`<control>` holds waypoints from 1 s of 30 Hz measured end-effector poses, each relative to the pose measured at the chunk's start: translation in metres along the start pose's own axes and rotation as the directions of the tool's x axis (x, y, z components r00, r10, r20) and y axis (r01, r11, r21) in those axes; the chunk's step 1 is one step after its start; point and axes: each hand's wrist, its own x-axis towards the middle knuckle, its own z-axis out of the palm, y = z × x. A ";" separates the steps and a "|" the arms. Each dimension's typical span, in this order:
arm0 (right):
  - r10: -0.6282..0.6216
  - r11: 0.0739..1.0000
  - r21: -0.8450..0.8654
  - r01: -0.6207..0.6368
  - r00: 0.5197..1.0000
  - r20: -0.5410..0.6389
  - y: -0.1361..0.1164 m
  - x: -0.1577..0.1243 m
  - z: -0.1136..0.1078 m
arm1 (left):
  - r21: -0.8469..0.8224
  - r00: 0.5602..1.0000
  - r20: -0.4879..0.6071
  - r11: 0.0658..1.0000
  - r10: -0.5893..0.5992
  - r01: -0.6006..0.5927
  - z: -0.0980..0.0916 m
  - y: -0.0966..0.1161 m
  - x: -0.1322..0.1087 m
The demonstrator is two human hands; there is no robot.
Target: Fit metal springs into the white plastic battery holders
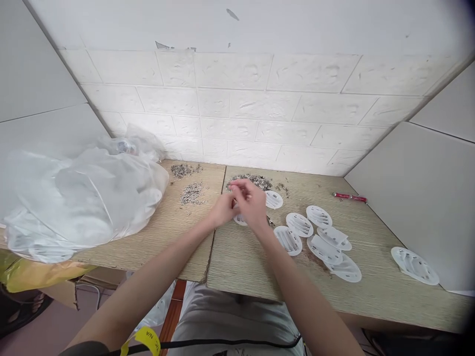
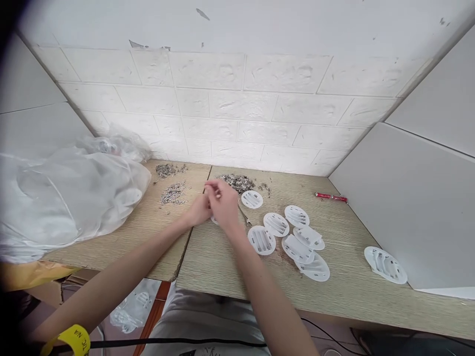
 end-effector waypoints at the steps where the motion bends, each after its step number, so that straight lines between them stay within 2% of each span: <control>1: 0.065 0.995 0.077 -0.062 0.997 -0.038 0.006 0.001 -0.007 | -0.024 1.000 0.012 1.000 -0.015 0.016 -0.002 0.000 0.000; 4: 0.196 0.973 0.141 -0.184 0.977 -0.077 0.018 0.005 -0.023 | -0.180 0.998 -0.001 0.981 -0.070 0.068 -0.008 -0.001 0.000; 8: 0.221 0.974 0.060 -0.217 0.972 -0.076 0.023 0.007 -0.032 | -0.334 0.993 -0.009 0.936 -0.121 0.111 -0.010 -0.001 0.001; 13: 0.274 0.962 -0.033 -0.272 0.960 0.058 0.026 0.007 -0.036 | -0.468 0.984 -0.026 0.872 -0.178 0.145 -0.011 0.000 0.003; 16: 0.309 0.949 -0.100 -0.299 0.945 0.105 0.027 0.006 -0.035 | -0.518 0.977 -0.034 0.840 -0.211 0.163 -0.012 0.002 0.003; 22: 0.301 0.948 -0.133 -0.288 0.949 0.090 0.030 0.006 -0.033 | -0.580 0.963 -0.058 0.795 -0.262 0.181 -0.013 0.004 0.003; 27: 0.280 0.953 -0.117 -0.281 0.960 -0.021 0.029 0.006 -0.033 | -0.598 0.962 -0.044 0.779 -0.269 0.190 -0.013 0.003 0.003; 30: 0.262 0.964 -0.051 -0.262 0.965 -0.011 0.026 0.006 -0.033 | -0.612 0.962 -0.027 0.765 -0.273 0.200 -0.012 0.003 0.002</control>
